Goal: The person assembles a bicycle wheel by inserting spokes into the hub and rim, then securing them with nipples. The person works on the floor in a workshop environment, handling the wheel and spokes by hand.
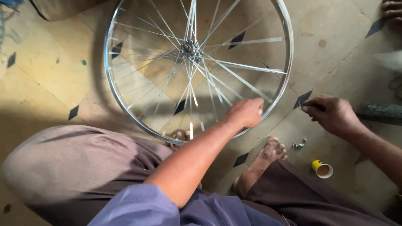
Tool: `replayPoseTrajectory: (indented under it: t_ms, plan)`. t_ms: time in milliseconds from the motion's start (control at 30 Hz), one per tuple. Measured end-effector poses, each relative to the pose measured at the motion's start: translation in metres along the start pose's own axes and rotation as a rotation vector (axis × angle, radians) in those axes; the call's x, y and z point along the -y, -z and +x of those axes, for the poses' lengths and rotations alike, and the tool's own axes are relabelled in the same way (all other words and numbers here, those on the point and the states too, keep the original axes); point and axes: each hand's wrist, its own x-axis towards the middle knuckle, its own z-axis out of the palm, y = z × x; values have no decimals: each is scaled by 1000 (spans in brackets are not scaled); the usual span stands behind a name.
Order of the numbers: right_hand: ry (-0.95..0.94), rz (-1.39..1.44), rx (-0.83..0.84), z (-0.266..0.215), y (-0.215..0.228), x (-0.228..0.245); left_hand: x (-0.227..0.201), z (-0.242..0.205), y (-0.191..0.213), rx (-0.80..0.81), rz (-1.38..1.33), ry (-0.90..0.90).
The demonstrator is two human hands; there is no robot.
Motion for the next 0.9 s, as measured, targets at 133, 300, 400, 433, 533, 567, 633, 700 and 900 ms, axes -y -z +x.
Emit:
replayPoseTrajectory:
  t_ms: [133, 300, 400, 433, 533, 567, 633, 700, 900]
  plan:
    - [-156, 197, 91, -2, 10, 28, 19, -6, 26, 525, -39, 280]
    - [-165, 260, 158, -2, 1, 31, 51, -5, 89, 809, -434, 386]
    - [-215, 404, 181, 2, -4, 26, 61, 7, 99, 259, -858, 473]
    - [-223, 486, 186, 2, -6, 25, 62, 14, 97, 43, -1072, 495]
    - [-242, 528, 210, 4, -13, 22, 70, 32, 85, -411, -1549, 418]
    - [-251, 506, 220, 4, -15, 21, 74, 38, 81, -525, -1683, 367]
    - [-283, 461, 220, 5, -14, 18, 78, 53, 78, -665, -1812, 373]
    - [-307, 435, 229, 8, -15, 17, 81, 68, 81, -777, -1920, 399]
    - [-266, 464, 222, 10, -14, 9, 75, 100, 100, -915, -2128, 441]
